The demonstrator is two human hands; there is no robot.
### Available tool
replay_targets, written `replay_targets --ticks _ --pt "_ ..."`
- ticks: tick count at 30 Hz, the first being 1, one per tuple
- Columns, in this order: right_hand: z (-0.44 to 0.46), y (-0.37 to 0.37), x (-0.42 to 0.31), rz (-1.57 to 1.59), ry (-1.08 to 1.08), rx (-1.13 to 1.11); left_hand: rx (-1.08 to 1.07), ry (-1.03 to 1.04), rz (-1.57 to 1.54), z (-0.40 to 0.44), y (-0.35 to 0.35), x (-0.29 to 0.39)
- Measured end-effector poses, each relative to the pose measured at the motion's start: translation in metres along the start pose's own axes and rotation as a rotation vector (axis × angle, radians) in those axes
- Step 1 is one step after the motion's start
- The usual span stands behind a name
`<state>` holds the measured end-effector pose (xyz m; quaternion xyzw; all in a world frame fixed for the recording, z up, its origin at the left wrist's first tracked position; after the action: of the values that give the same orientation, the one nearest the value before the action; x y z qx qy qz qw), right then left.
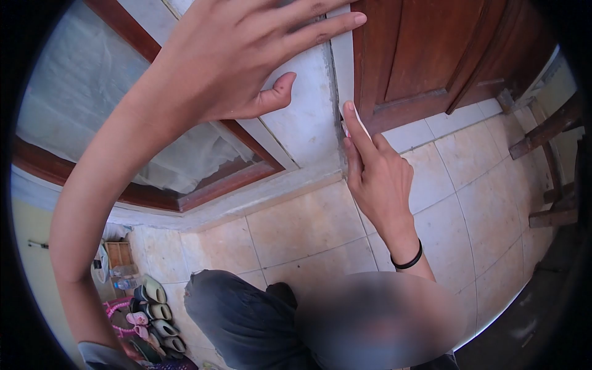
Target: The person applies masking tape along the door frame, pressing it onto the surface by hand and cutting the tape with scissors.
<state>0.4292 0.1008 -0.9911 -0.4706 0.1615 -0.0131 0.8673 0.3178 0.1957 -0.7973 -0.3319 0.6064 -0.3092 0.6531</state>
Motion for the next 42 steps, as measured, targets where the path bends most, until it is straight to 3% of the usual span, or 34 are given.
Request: replay_targets --ticks 8,11,17,20,23,32,33,36,41,42 --pt "0.002 -0.003 -0.004 -0.03 0.054 -0.043 -0.025 -0.017 0.039 -0.003 0.016 0.0" --pt "0.002 0.001 -0.002 -0.024 0.022 -0.013 0.344 0.146 0.2 -0.001 0.028 -0.004" --pt "0.003 0.002 -0.005 -0.036 0.007 -0.005 0.394 0.177 0.177 -0.003 0.019 0.005" --pt "0.004 0.0 -0.006 -0.052 0.009 -0.008 0.079 0.054 0.035 -0.004 0.022 0.003" --pt "0.005 0.0 -0.006 -0.065 0.015 -0.032 0.38 0.172 0.185 -0.002 0.033 -0.001" --pt "0.007 0.001 -0.006 -0.065 0.003 -0.035 0.319 0.159 0.098 -0.005 0.034 0.016" --pt "0.007 0.001 -0.006 -0.071 -0.006 -0.027 0.136 0.112 0.037 -0.007 0.032 0.019" --pt "0.007 0.001 -0.006 -0.073 0.033 -0.044 -0.07 0.059 -0.042 -0.006 0.037 0.024" --pt "0.008 0.001 -0.007 -0.085 0.038 -0.062 -0.087 0.013 0.031 -0.005 0.065 0.033" --pt "0.008 0.001 -0.007 -0.08 0.037 -0.058 0.106 0.077 0.045 -0.004 0.086 0.035"
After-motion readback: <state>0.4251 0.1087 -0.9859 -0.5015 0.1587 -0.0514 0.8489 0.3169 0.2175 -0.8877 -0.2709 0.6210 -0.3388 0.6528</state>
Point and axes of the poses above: each hand's wrist, its own z-axis towards the middle knuckle, its own y-axis out of the palm, x = y × z, the point moved 6 cm from there along z, towards the middle knuckle, and after that the axes turned 15 degrees about -z, right-handed, at the moved point
